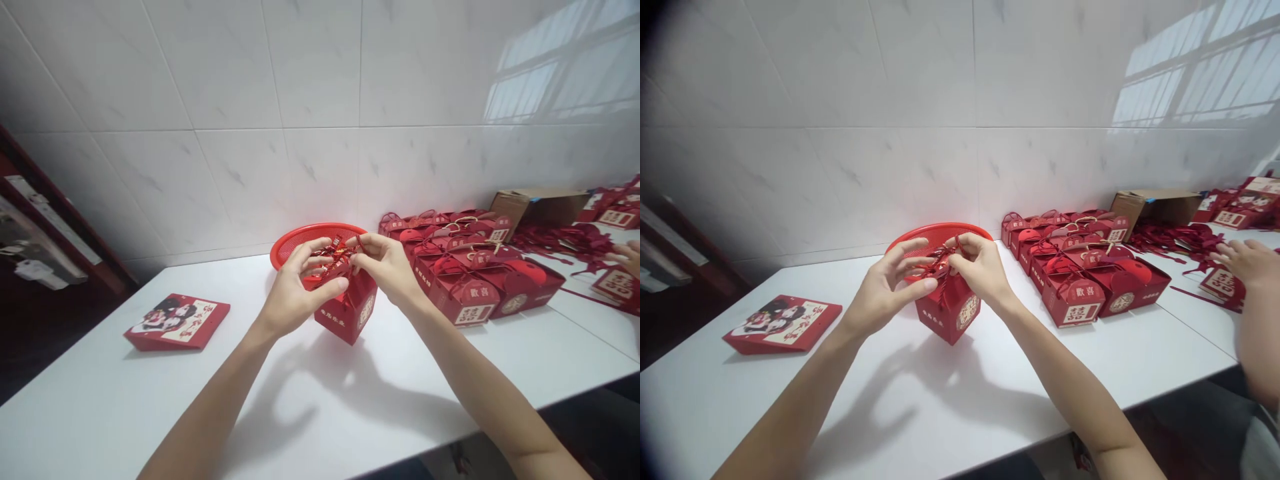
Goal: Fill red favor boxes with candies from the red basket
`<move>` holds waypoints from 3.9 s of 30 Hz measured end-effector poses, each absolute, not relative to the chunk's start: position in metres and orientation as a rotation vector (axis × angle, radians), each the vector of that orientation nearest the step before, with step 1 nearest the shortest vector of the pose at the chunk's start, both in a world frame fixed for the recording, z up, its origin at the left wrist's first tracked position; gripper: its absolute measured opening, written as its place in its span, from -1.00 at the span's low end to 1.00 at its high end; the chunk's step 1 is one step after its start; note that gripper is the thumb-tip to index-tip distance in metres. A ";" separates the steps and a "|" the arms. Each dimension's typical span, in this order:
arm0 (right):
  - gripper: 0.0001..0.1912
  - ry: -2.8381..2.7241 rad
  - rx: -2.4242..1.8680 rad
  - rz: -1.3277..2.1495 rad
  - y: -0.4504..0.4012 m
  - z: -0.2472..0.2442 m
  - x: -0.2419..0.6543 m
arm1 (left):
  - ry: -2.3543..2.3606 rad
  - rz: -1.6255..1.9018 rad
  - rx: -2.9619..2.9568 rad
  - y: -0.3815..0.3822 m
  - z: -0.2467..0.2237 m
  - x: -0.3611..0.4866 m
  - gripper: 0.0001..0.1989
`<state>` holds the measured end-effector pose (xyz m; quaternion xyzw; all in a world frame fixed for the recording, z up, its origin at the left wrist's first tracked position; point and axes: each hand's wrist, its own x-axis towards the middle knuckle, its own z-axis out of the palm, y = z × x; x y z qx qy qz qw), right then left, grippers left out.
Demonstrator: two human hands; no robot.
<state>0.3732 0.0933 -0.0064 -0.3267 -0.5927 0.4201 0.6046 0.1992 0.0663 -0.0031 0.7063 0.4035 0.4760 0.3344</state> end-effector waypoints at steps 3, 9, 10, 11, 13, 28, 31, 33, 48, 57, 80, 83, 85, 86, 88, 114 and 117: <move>-0.82 -1.234 -0.711 0.998 0.095 0.000 0.368 | 1.321 1.284 2.001 0.067 -0.011 0.207 -0.19; -0.79 -1.116 -0.608 1.066 0.095 0.003 0.364 | 1.374 1.160 2.041 0.073 -0.022 0.216 -0.20; -0.79 -1.105 -0.598 1.084 0.095 0.003 0.365 | 1.357 1.151 2.030 0.075 -0.023 0.215 -0.19; -0.79 -1.095 -0.592 1.105 0.095 0.003 0.366 | 1.340 1.145 2.025 0.077 -0.024 0.214 -0.18; -0.77 -1.084 -0.594 1.145 0.096 0.004 0.369 | 1.295 1.134 2.047 0.080 -0.025 0.212 -0.17; -0.66 -1.458 -0.879 1.189 0.102 -0.032 0.400 | 1.181 0.693 2.234 0.098 -0.050 0.218 -0.45; -0.72 -1.612 -0.960 1.036 0.106 -0.045 0.402 | 1.166 0.667 2.223 0.103 -0.059 0.221 -0.52; -0.75 -1.717 -1.054 0.870 0.108 -0.051 0.404 | 1.183 0.674 2.202 0.104 -0.064 0.223 -0.59; -0.87 -1.849 -1.381 0.286 0.116 -0.045 0.412 | 0.875 1.106 1.809 0.117 -0.128 0.238 -0.24; -0.87 -1.804 -1.527 0.039 0.128 0.014 0.434 | 0.834 1.114 1.805 0.116 -0.165 0.235 -0.12; -0.86 -1.107 -1.234 0.057 0.020 0.086 0.588 | 0.979 1.080 1.852 0.122 -0.162 0.237 -0.59; -0.88 -1.017 -1.289 0.085 0.006 0.055 0.625 | 0.979 1.080 1.870 0.122 -0.161 0.237 -0.61; -0.84 -1.003 -1.419 0.170 0.002 0.028 0.649 | 0.987 1.069 1.895 0.122 -0.161 0.237 -0.61; -0.85 -1.023 -1.503 0.175 0.002 0.014 0.659 | 0.992 1.059 1.908 0.122 -0.161 0.237 -0.61; -0.87 -0.993 -1.570 0.164 0.004 -0.013 0.677 | 1.002 1.039 1.930 0.122 -0.161 0.237 -0.60; -0.55 -0.762 -2.026 -0.366 0.054 -0.058 0.679 | 1.026 0.990 1.995 0.121 -0.162 0.235 -0.66; -0.58 -1.101 -1.811 -0.287 0.037 -0.057 0.639 | 1.005 1.013 1.993 0.120 -0.160 0.236 -0.68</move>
